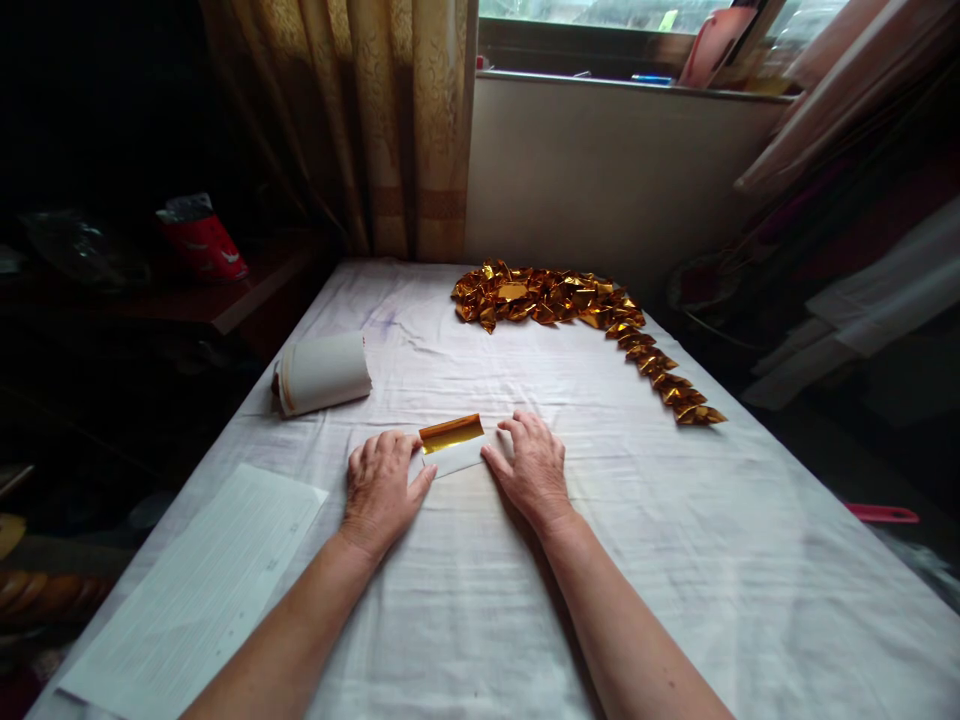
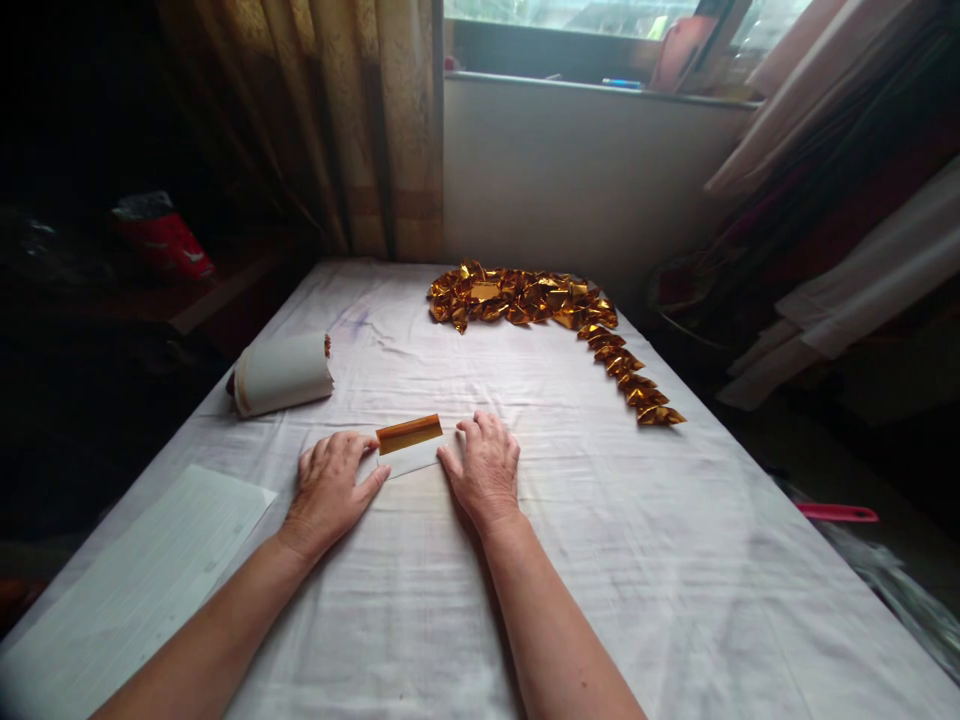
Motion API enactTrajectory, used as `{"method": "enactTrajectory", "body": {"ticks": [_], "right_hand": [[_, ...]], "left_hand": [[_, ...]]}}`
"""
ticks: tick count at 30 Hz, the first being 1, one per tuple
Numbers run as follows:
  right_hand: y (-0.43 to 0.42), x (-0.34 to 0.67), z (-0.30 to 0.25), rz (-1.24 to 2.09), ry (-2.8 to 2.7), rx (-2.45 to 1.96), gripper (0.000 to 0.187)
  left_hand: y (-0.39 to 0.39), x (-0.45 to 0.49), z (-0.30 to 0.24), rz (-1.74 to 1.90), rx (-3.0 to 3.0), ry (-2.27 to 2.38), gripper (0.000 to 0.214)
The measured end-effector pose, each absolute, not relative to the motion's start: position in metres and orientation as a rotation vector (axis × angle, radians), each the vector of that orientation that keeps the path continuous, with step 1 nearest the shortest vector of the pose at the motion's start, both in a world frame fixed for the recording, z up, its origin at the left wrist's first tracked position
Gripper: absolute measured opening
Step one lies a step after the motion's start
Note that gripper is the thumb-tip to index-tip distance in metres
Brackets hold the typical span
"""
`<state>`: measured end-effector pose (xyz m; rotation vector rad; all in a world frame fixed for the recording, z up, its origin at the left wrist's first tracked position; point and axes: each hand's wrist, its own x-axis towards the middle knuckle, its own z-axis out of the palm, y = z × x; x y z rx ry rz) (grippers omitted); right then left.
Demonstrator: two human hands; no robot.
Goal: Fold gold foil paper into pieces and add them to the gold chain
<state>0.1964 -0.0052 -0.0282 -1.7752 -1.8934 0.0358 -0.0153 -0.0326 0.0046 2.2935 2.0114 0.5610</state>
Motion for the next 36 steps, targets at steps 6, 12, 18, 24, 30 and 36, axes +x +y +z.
{"method": "enactTrajectory", "body": {"ticks": [6, 12, 18, 24, 30, 36], "right_hand": [[-0.006, 0.198, -0.027, 0.053, -1.931, -1.713, 0.035], [-0.006, 0.2, -0.022, 0.122, -1.981, -1.581, 0.041], [-0.007, 0.203, -0.015, 0.227, -2.01, -1.487, 0.045], [-0.005, 0.207, -0.019, 0.278, -1.999, -1.388, 0.03], [-0.004, 0.208, -0.02, 0.271, -2.031, -1.325, 0.013], [-0.004, 0.21, -0.014, 0.286, -2.066, -1.284, 0.014]], "left_hand": [[-0.031, -0.016, -0.001, 0.656, 2.317, 1.929, 0.03], [-0.031, -0.012, 0.001, 0.715, 2.29, 1.868, 0.023], [-0.031, -0.01, 0.002, 0.769, 2.289, 1.791, 0.023], [-0.032, -0.014, 0.0, 0.872, 2.376, 1.677, 0.01], [-0.031, -0.016, -0.002, 0.905, 2.444, 1.502, 0.006], [-0.029, -0.019, -0.002, 0.999, 2.357, 1.515, 0.017]]}}
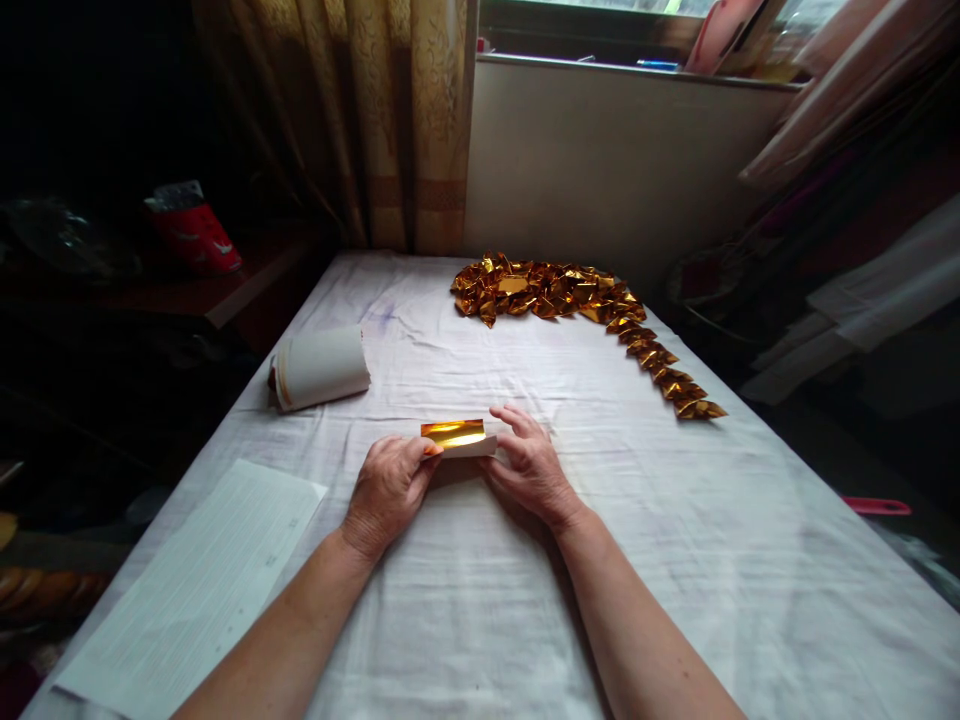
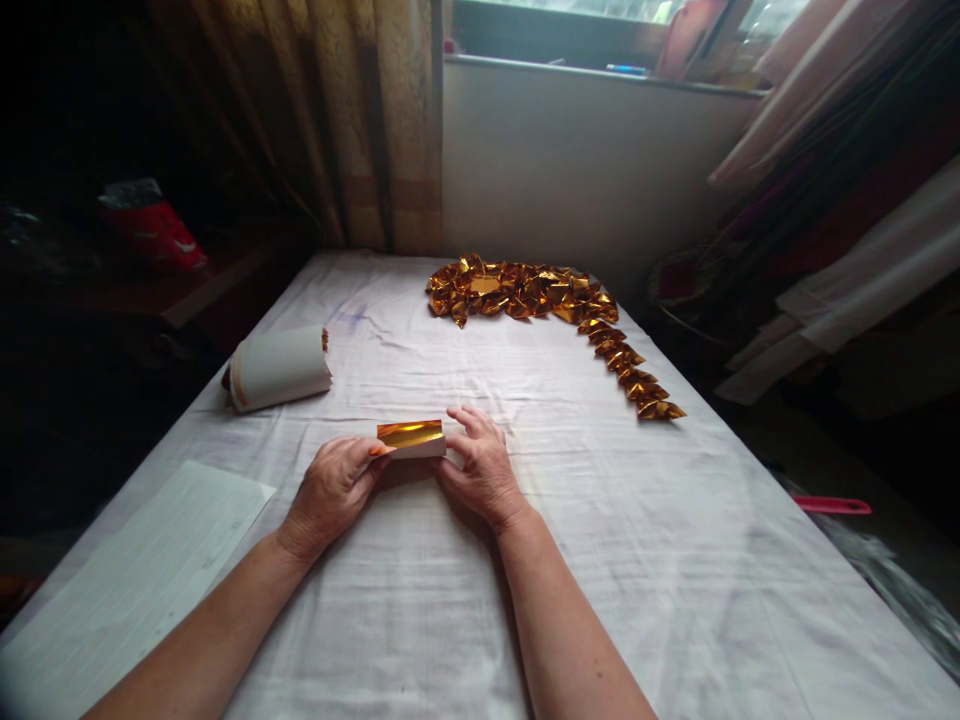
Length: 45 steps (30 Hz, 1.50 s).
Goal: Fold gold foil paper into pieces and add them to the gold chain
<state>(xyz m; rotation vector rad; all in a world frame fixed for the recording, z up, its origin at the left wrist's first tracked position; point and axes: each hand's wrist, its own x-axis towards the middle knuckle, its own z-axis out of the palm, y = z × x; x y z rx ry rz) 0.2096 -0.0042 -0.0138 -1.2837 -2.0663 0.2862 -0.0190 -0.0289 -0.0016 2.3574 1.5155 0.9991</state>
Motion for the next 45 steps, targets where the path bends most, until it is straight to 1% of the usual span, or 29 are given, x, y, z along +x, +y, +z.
{"method": "enactTrajectory", "body": {"ticks": [2, 3, 5, 8, 10, 12, 14, 15, 17, 20, 22, 24, 26, 27, 31, 32, 34, 36, 37, 42, 45], "right_hand": [[-0.004, 0.209, -0.009, 0.343, -2.032, -1.237, 0.008], [-0.005, 0.209, -0.006, 0.39, -2.0, -1.2, 0.009], [-0.007, 0.207, 0.0, 0.534, -1.906, -1.122, 0.015], [-0.012, 0.201, 0.006, 0.799, -1.749, -1.105, 0.026], [-0.014, 0.197, 0.006, 0.89, -1.678, -1.168, 0.031], [-0.015, 0.194, 0.004, 0.866, -1.646, -1.264, 0.032], [-0.015, 0.193, 0.002, 0.761, -1.666, -1.398, 0.031], [-0.015, 0.193, 0.001, 0.69, -1.695, -1.477, 0.03], [-0.015, 0.193, 0.0, 0.54, -1.765, -1.632, 0.028], [-0.014, 0.193, -0.001, 0.384, -1.825, -1.789, 0.027], [-0.013, 0.193, -0.002, 0.353, -1.828, -1.826, 0.026], [-0.012, 0.195, -0.002, 0.361, -1.793, -1.817, 0.021], [-0.011, 0.199, -0.001, 0.45, -1.746, -1.771, 0.023], [-0.01, 0.202, 0.0, 0.545, -1.728, -1.736, 0.026], [-0.01, 0.221, 0.008, 1.078, -1.779, -1.44, 0.025], [-0.01, 0.226, 0.01, 1.172, -1.827, -1.349, 0.028], [-0.011, 0.232, 0.011, 1.249, -1.905, -1.245, 0.04], [-0.012, 0.234, 0.009, 1.179, -1.963, -1.232, 0.049], [-0.012, 0.233, 0.007, 1.103, -1.993, -1.242, 0.049], [-0.012, 0.227, 0.002, 0.728, -2.193, -1.274, 0.027], [-0.013, 0.226, 0.006, 0.551, -2.303, -1.258, 0.021]], "left_hand": [[-0.03, -0.019, 0.0, 1.047, 2.266, 1.547, 0.019], [-0.031, -0.018, 0.001, 1.069, 2.188, 1.567, 0.02], [-0.032, -0.017, 0.003, 1.134, 1.971, 1.584, 0.023], [-0.034, -0.013, 0.005, 1.216, 1.669, 1.496, 0.038], [-0.033, -0.012, 0.004, 1.219, 1.606, 1.486, 0.047], [-0.031, -0.013, 0.002, 1.19, 1.639, 1.577, 0.054], [-0.029, -0.014, 0.0, 1.178, 1.726, 1.68, 0.057], [-0.028, -0.015, -0.001, 1.177, 1.797, 1.713, 0.055], [-0.028, -0.017, -0.001, 1.173, 1.989, 1.723, 0.043], [-0.031, -0.016, 0.001, 1.057, 2.301, 1.56, 0.027], [-0.035, -0.013, 0.001, 0.881, 2.437, 1.401, 0.026], [-0.039, -0.011, 0.001, 0.701, 2.499, 1.32, 0.029], [-0.041, -0.009, 0.0, 0.587, 2.509, 1.323, 0.038], [-0.042, -0.009, 0.0, 0.56, 2.507, 1.337, 0.042], [-0.043, -0.009, 0.0, 0.523, 2.495, 1.373, 0.047], [-0.043, -0.009, 0.0, 0.521, 2.491, 1.381, 0.047], [-0.043, -0.008, 0.001, 0.526, 2.482, 1.398, 0.046], [-0.043, -0.008, 0.001, 0.541, 2.475, 1.404, 0.044], [-0.043, -0.008, 0.0, 0.549, 2.473, 1.402, 0.044], [-0.042, -0.01, 0.001, 0.547, 2.467, 1.382, 0.04], [-0.043, -0.011, 0.003, 0.542, 2.486, 1.352, 0.036]]}}
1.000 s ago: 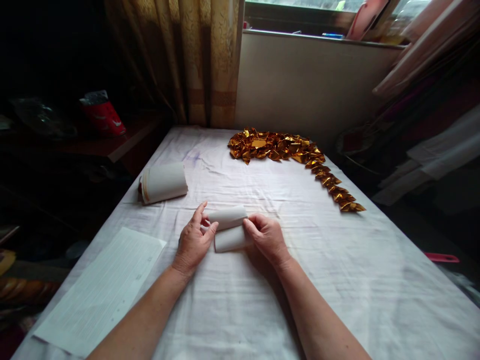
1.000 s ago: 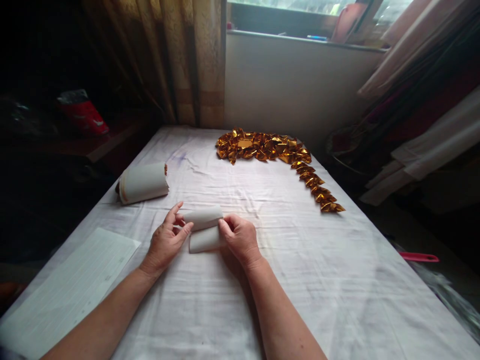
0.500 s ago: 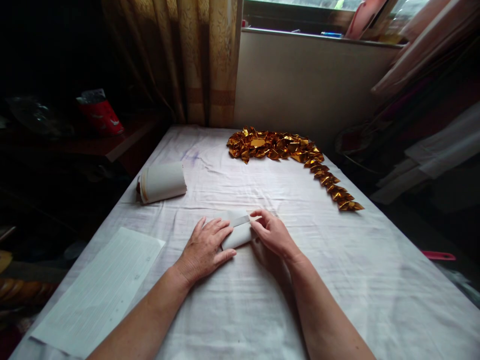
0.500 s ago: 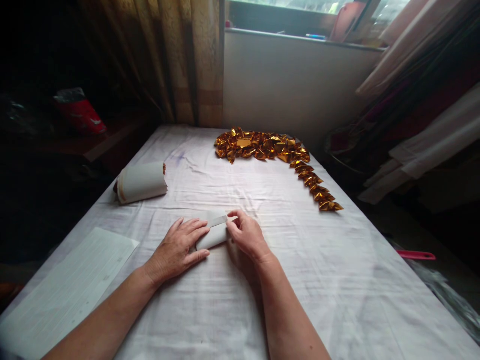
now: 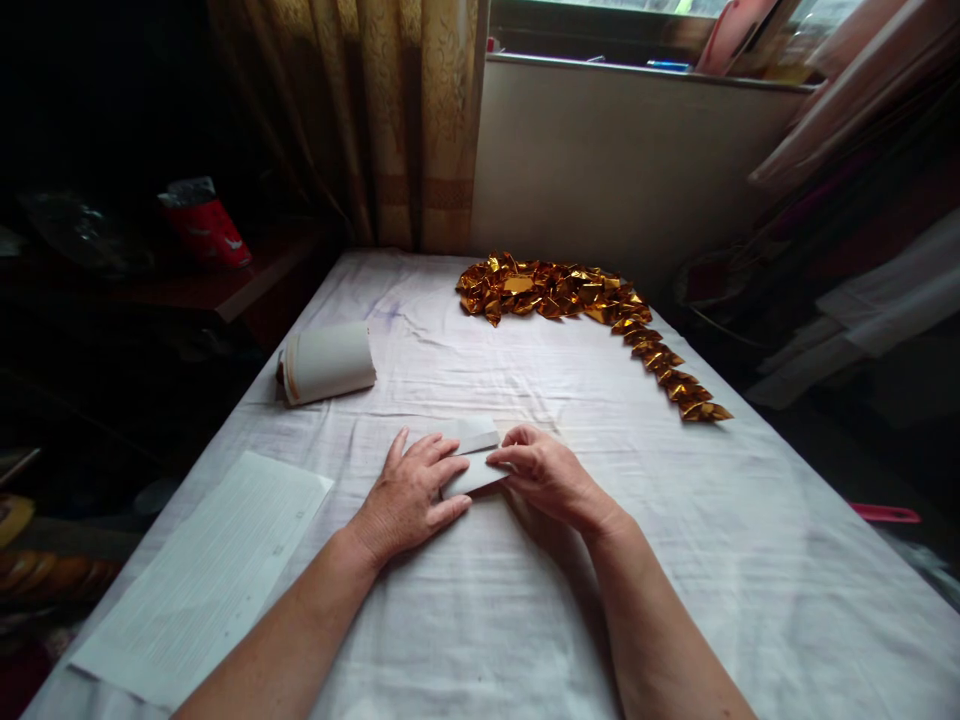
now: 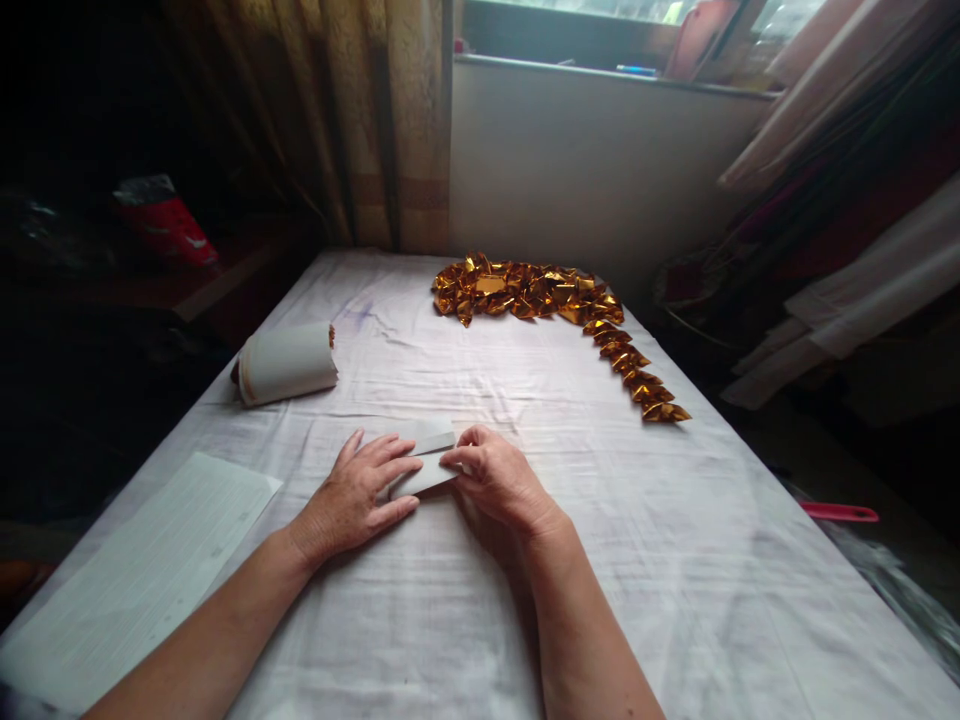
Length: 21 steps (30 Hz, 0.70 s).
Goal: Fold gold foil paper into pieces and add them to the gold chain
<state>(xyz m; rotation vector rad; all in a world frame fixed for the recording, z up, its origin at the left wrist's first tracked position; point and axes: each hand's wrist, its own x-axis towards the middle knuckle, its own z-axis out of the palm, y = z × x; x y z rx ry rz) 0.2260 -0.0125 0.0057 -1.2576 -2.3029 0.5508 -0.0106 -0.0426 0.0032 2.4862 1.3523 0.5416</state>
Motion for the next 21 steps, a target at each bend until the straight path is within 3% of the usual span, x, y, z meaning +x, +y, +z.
{"method": "enactTrajectory", "body": {"ticks": [5, 8, 16, 21], "right_hand": [[-0.013, 0.224, 0.012, 0.4, -2.405, -1.122, 0.011], [-0.012, 0.221, 0.009, 0.425, -2.407, -1.102, 0.018], [-0.008, 0.204, -0.006, 0.42, -2.064, -1.372, 0.012], [-0.009, 0.195, -0.006, 0.31, -2.026, -1.503, 0.013]], "left_hand": [[-0.042, -0.013, 0.007, 0.533, 2.493, 1.332, 0.024], [-0.04, -0.015, 0.009, 0.549, 2.461, 1.313, 0.024], [-0.03, -0.011, 0.002, 0.803, 2.305, 1.518, 0.014], [-0.031, -0.007, -0.001, 0.898, 2.432, 1.541, 0.021]]}}
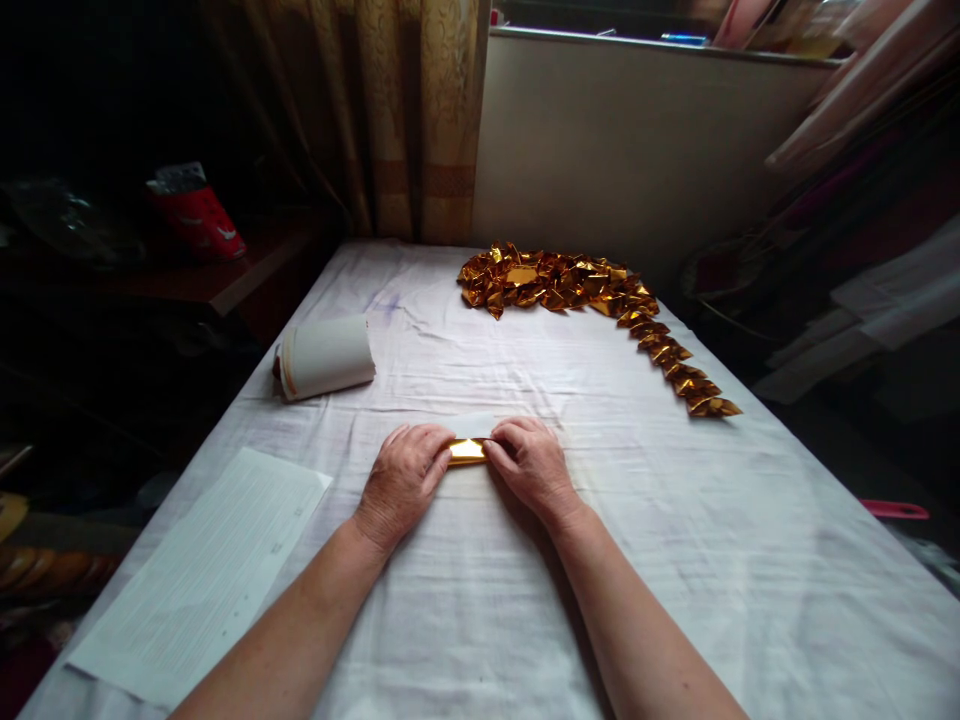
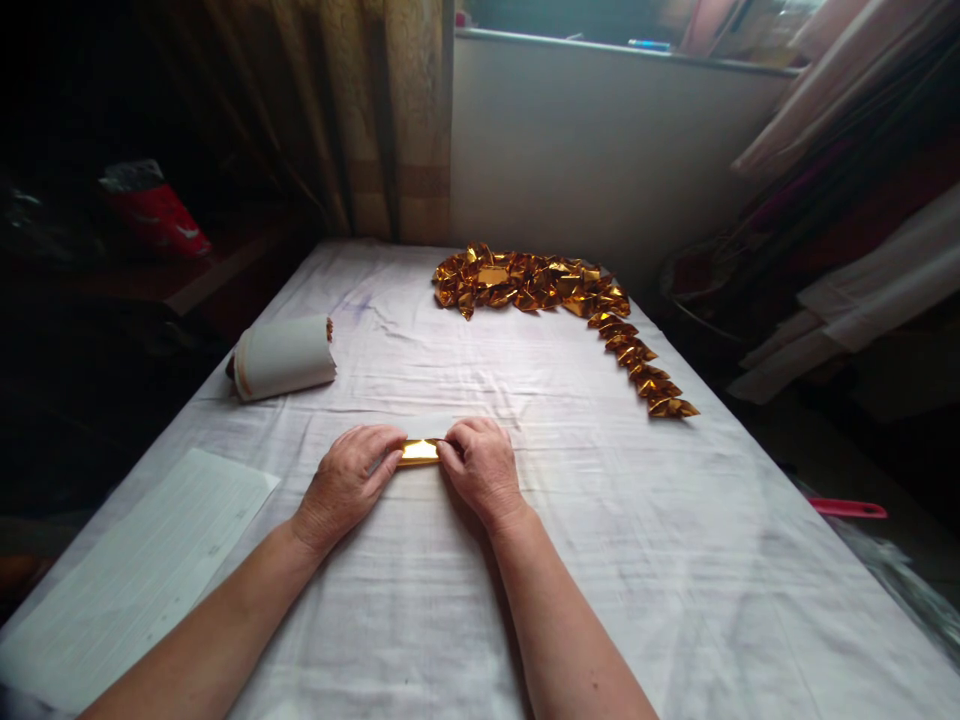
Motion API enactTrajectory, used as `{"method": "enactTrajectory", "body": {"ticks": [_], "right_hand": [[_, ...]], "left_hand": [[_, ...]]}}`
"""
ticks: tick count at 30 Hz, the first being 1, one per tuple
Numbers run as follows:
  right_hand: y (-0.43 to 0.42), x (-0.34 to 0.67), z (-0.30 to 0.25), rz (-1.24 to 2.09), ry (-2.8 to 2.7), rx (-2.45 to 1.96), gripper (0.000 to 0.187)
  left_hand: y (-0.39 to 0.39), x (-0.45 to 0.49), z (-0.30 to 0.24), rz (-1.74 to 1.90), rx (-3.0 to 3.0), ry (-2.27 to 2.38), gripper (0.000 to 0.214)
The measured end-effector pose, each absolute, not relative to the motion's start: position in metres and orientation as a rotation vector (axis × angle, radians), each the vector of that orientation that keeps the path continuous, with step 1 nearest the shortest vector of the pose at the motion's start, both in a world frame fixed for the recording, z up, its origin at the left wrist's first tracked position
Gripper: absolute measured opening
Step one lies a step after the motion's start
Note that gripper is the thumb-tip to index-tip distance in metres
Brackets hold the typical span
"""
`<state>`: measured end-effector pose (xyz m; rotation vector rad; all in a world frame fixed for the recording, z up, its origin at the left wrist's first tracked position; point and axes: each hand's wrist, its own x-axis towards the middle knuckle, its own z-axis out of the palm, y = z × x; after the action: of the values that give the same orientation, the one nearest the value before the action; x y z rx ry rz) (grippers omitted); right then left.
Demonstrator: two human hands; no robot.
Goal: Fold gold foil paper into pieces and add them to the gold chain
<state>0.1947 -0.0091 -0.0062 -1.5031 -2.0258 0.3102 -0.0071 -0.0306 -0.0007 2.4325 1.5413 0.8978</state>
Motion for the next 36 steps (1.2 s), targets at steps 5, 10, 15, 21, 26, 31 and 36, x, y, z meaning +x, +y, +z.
{"method": "enactTrajectory", "body": {"ticks": [5, 10, 15, 21, 26, 31, 36], "right_hand": [[-0.008, 0.194, -0.009, 0.275, -2.028, -1.508, 0.014], [-0.006, 0.195, -0.013, 0.276, -2.02, -1.491, 0.016], [-0.006, 0.194, -0.014, 0.268, -1.996, -1.507, 0.018], [-0.005, 0.193, -0.014, 0.254, -1.969, -1.538, 0.016], [-0.004, 0.193, -0.016, 0.248, -1.938, -1.554, 0.007], [-0.005, 0.195, -0.019, 0.25, -1.97, -1.515, 0.007], [-0.011, 0.192, -0.014, 0.211, -1.998, -1.478, 0.01]], "left_hand": [[-0.044, 0.005, 0.001, 0.726, 2.709, 1.506, 0.028], [-0.055, 0.015, -0.005, 0.542, 2.811, 1.45, 0.044], [-0.057, 0.015, -0.01, 0.484, 2.834, 1.48, 0.053], [-0.057, 0.013, -0.013, 0.49, 2.807, 1.493, 0.055], [-0.057, 0.013, -0.015, 0.488, 2.778, 1.484, 0.054], [-0.056, 0.014, -0.015, 0.469, 2.768, 1.481, 0.053], [-0.056, 0.015, -0.015, 0.447, 2.768, 1.497, 0.054]]}}
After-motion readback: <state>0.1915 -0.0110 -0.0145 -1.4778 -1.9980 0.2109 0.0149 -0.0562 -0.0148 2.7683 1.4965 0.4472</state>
